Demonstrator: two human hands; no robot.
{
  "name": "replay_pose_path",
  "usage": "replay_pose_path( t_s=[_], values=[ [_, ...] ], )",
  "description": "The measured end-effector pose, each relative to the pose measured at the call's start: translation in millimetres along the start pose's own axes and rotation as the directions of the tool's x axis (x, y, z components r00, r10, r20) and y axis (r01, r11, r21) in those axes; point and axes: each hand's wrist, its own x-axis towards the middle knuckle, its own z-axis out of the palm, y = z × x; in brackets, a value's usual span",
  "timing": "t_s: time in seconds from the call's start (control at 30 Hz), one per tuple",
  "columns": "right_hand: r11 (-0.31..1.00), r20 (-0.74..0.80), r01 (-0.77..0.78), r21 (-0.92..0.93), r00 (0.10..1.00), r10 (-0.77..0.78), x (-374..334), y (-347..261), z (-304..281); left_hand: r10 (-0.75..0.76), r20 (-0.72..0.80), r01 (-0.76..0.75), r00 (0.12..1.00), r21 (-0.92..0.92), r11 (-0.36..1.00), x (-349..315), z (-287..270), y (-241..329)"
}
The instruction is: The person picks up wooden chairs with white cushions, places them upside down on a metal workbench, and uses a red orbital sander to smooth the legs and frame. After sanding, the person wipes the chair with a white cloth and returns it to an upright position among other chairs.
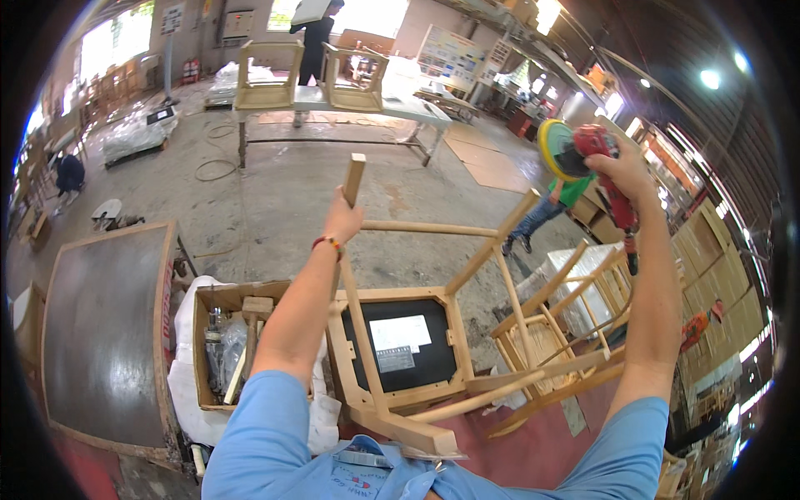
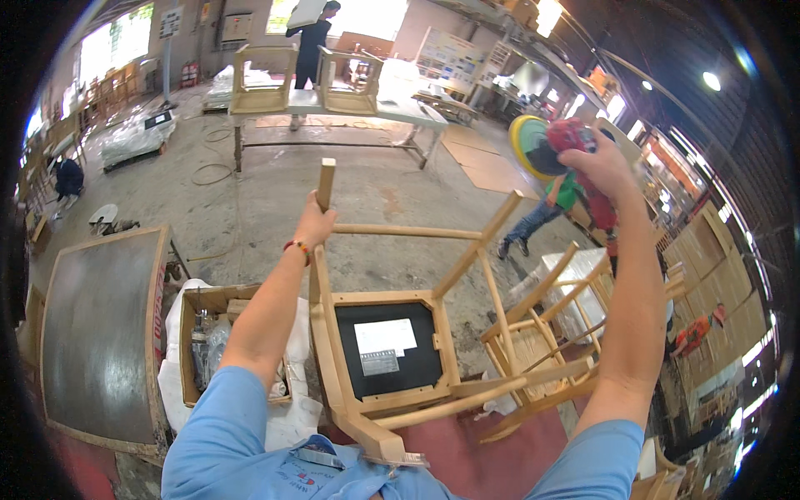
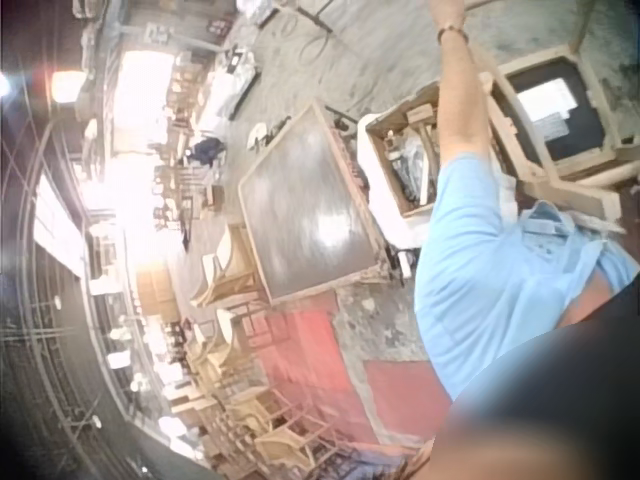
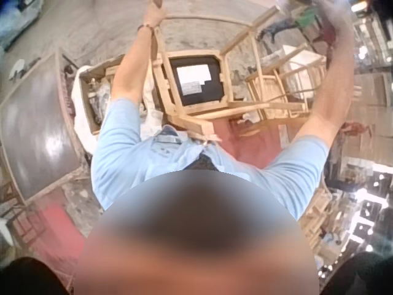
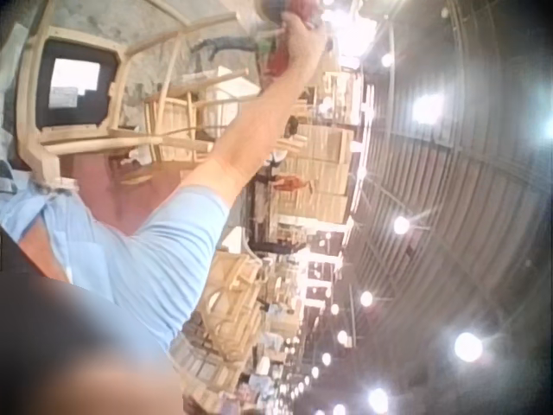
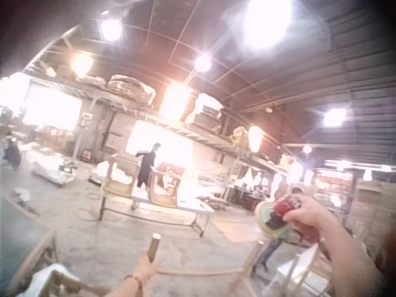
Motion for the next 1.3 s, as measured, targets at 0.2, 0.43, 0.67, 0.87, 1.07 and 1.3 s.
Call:
replay_pose_path(
  t_s=[0.2, 0.43, 0.67, 0.87, 1.07, 1.3],
  values=[
    [0.946, -0.232, -0.199, 0.255, 0.937, 0.26, -128.4, 93.9, -117.6, -0.056, 0.234, 0.064, 0.971, -0.027, 0.998, -127.3, -55.2, 1.8],
    [0.728, -0.247, -0.215, 0.651, 0.847, 0.471, -362.0, 200.2, -140.2, -0.574, 0.148, 0.577, 0.805, 0.028, 0.816, -374.2, -104.5, 6.2],
    [0.532, 0.284, -0.535, 0.656, 0.829, 0.482, -551.2, 249.0, 44.2, -0.59, 0.692, 0.407, 0.415, 0.438, 0.801, -553.0, -25.9, 32.4],
    [0.454, 0.676, -0.64, 0.62, 0.73, 0.106, -613.5, 155.1, 173.4, -0.552, 0.791, 0.191, 0.266, 0.518, 0.834, -641.0, -11.7, 14.4],
    [0.471, 0.675, -0.506, 0.722, 0.665, -0.319, -549.6, 18.7, 215.7, -0.351, 0.753, 0.432, 0.557, 0.098, 0.896, -641.5, -28.7, 21.4],
    [0.0, 0.604, -0.649, 0.761, 0.709, -0.364, -428.5, -127.6, 300.4, -0.386, 0.32, 0.499, 0.865, -0.483, 0.72, -512.1, -105.2, 45.5]
  ],
)
